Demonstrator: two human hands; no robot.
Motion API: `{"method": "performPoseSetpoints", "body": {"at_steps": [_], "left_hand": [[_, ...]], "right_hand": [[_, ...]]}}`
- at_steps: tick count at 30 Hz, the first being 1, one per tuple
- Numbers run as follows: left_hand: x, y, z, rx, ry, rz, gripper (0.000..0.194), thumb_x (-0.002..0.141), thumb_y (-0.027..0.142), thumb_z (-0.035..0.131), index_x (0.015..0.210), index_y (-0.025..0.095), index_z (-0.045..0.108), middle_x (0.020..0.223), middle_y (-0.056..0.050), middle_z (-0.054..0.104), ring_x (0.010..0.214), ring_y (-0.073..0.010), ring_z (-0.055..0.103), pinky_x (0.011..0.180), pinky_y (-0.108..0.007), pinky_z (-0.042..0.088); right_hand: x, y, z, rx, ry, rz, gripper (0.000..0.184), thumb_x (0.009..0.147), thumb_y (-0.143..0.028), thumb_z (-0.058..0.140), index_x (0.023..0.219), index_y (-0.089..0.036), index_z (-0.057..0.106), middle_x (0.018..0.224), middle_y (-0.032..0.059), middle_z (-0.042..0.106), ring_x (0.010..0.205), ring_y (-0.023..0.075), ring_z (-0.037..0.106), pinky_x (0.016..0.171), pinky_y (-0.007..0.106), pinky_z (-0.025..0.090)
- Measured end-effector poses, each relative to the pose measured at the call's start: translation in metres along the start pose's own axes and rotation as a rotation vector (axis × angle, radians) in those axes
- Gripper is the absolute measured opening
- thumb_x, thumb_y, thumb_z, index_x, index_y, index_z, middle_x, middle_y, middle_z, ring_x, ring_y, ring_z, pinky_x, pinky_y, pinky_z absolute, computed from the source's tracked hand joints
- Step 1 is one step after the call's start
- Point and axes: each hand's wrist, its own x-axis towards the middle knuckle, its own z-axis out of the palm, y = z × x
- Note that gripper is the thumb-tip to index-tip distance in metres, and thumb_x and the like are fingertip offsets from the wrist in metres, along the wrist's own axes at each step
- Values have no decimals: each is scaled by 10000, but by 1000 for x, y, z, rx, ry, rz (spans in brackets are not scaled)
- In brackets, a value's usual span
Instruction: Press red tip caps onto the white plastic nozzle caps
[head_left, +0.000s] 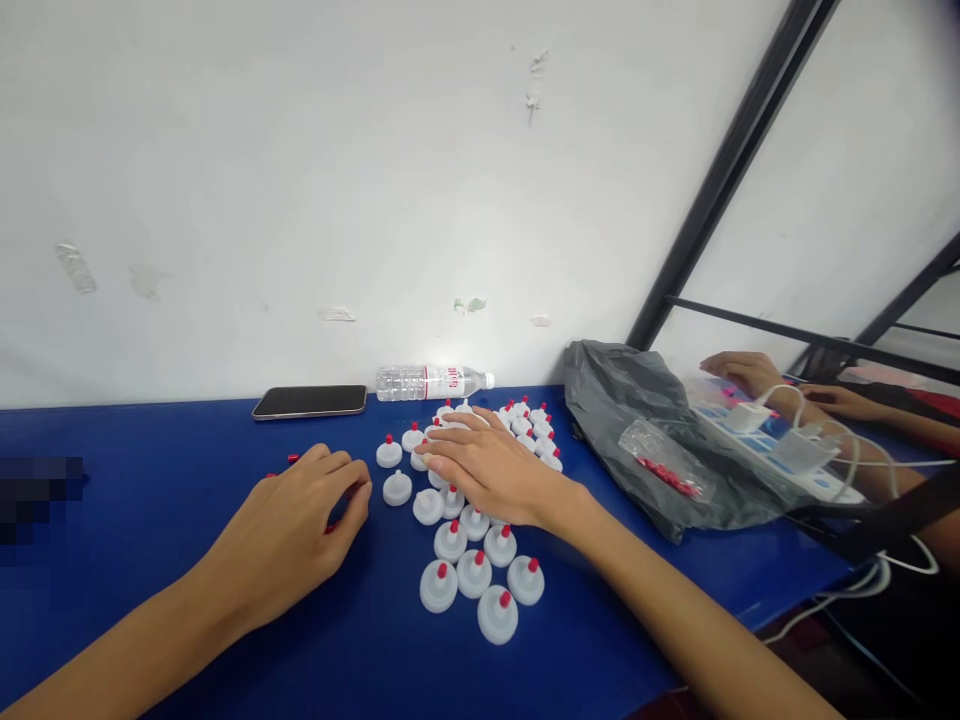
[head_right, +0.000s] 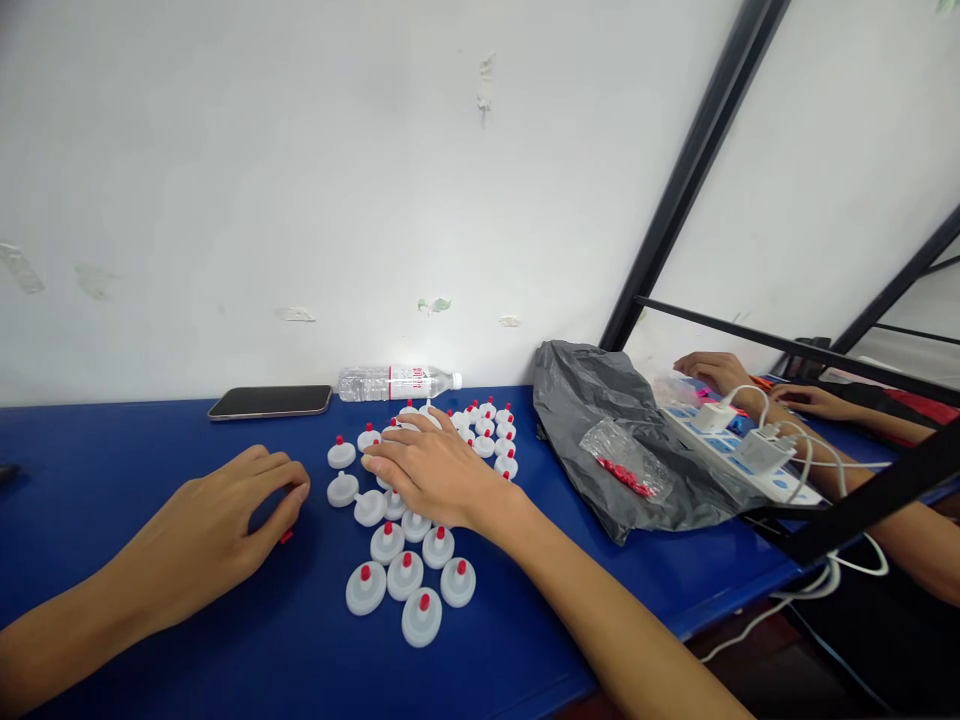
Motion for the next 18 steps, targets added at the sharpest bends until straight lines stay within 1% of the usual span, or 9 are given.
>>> {"method": "performPoseSetpoints", "body": {"at_steps": [3, 6, 9, 11, 13, 15, 16, 18], "left_hand": [[1, 2, -3, -31, -8, -2, 459, 1113, 435, 334, 790, 256, 606, 790, -39, 684, 820, -256, 608, 646, -354, 427], [2, 3, -7, -44, 11, -4, 480, 1119, 437, 323, 780, 257, 611, 769, -37, 676, 789, -248, 606, 636, -355, 422], [2, 4, -11, -82, 45, 2, 507, 1137, 440, 278, 839, 260, 646, 768, -18, 668, 735, -228, 607, 653, -359, 442], [1, 5, -13, -121, 73, 0, 513, 1149, 446, 259, 918, 265, 680, 782, -5, 671, 714, -215, 614, 669, -358, 457], [0, 9, -13, -152, 97, -4, 484, 1151, 474, 283, 1005, 273, 698, 821, 0, 689, 730, -208, 641, 679, -351, 464], [-2, 13, -13, -166, 101, -18, 427, 1142, 515, 342, 1073, 281, 692, 871, -1, 711, 766, -209, 668, 690, -340, 471], [-3, 15, -12, -168, 95, -16, 394, 1131, 533, 385, 1084, 282, 684, 880, 2, 714, 767, -207, 670, 683, -332, 470], [-3, 19, -11, -150, 99, 11, 340, 1112, 526, 457, 1029, 271, 665, 840, 11, 693, 721, -196, 649, 635, -314, 449]], "right_hand": [[0, 3, 4, 29, -17, 0, 450, 1204, -410, 338, 1450, -274, 689, 1484, 49, 716, 1551, 316, 492, 1284, 653, 334], [2, 3, 1, 50, 27, -44, 424, 1204, -375, 359, 1440, -266, 693, 1447, 57, 735, 1473, 269, 571, 1266, 578, 383], [4, 1, -3, 58, 149, -117, 343, 1177, -368, 484, 1407, -237, 701, 1380, 84, 752, 1343, 228, 656, 1200, 492, 456], [4, -3, -5, 45, 256, -148, 302, 1128, -392, 608, 1363, -235, 712, 1331, 94, 757, 1290, 233, 678, 1158, 468, 488], [3, -8, -4, 26, 314, -177, 246, 1106, -352, 654, 1317, -243, 714, 1303, 94, 749, 1248, 234, 689, 1111, 439, 518], [3, -16, -2, 8, 301, -217, 201, 1120, -243, 608, 1302, -238, 692, 1315, 98, 728, 1192, 215, 702, 1051, 396, 546], [2, -20, 0, 1, 282, -242, 207, 1120, -191, 580, 1300, -231, 676, 1313, 97, 724, 1160, 206, 710, 1028, 379, 554], [3, -28, 3, -3, 239, -290, 216, 1111, -145, 560, 1302, -211, 637, 1276, 91, 740, 1118, 199, 719, 1017, 372, 562]]}}
